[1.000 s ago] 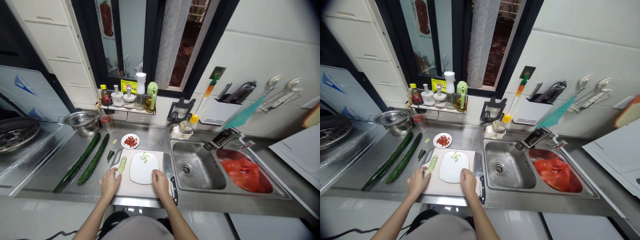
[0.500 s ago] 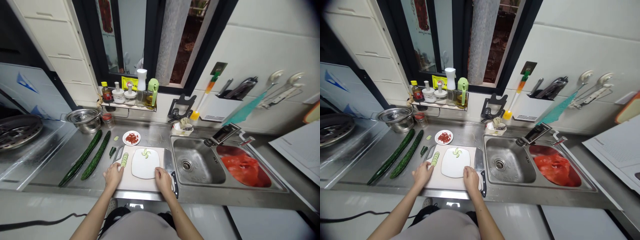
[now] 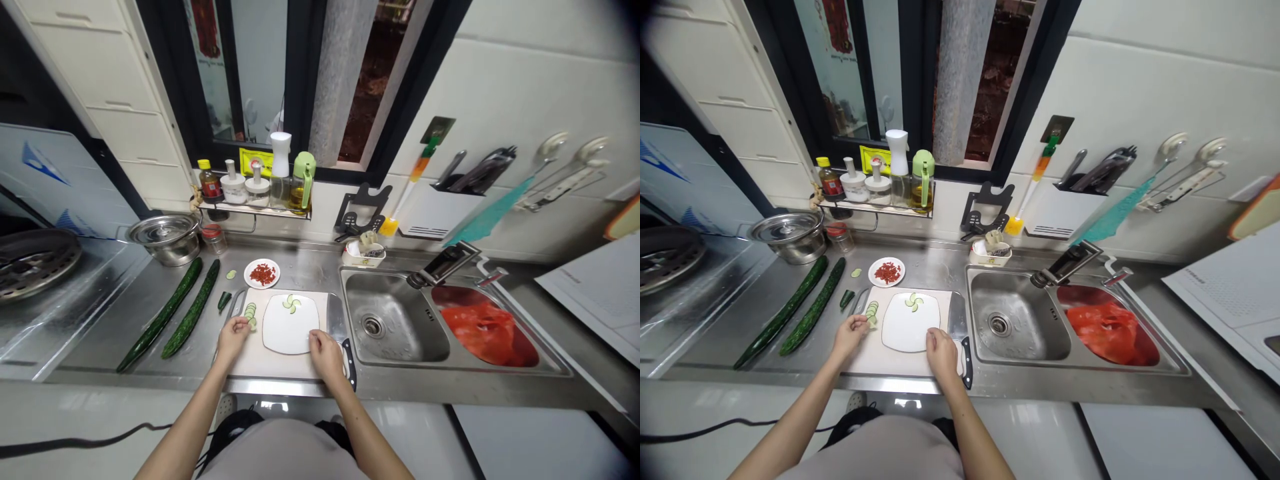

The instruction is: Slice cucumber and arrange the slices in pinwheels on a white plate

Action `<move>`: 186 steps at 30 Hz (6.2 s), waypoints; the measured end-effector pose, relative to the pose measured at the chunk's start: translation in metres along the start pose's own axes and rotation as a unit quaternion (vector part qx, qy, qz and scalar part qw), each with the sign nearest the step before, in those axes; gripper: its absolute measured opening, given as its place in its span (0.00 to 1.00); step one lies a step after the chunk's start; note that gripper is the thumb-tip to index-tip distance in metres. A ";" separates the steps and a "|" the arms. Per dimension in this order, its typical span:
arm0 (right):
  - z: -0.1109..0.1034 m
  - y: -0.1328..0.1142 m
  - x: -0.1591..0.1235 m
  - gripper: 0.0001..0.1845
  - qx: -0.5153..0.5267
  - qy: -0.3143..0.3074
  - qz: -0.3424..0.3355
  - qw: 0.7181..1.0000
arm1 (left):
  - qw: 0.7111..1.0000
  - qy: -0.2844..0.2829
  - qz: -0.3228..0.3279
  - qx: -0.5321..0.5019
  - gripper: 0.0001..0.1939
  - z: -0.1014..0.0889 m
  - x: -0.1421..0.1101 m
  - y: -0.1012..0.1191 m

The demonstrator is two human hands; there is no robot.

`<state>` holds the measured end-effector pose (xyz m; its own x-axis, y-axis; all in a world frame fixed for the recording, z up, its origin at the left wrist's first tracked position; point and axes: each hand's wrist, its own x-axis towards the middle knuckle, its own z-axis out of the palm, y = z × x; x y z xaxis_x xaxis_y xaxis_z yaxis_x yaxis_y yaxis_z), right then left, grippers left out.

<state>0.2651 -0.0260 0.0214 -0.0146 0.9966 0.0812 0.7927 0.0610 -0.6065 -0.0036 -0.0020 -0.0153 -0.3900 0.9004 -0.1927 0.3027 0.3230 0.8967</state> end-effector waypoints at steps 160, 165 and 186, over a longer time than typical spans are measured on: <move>0.029 0.020 0.017 0.16 -0.162 0.047 -0.038 0.985 | 0.905 -0.173 0.241 0.304 0.14 0.126 -0.011 0.064; 0.028 0.019 0.018 0.16 -0.155 0.036 -0.026 0.987 | 0.905 -0.172 0.245 0.303 0.14 0.126 -0.011 0.063; 0.029 0.019 0.020 0.15 -0.176 0.069 -0.040 0.981 | 0.895 -0.146 0.269 0.324 0.13 0.129 -0.009 0.060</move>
<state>0.2627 -0.0035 -0.0112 -0.0222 0.9710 0.2381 0.9538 0.0920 -0.2860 0.1308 0.0469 -0.0111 0.1797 0.9836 0.0172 0.8566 -0.1650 0.4889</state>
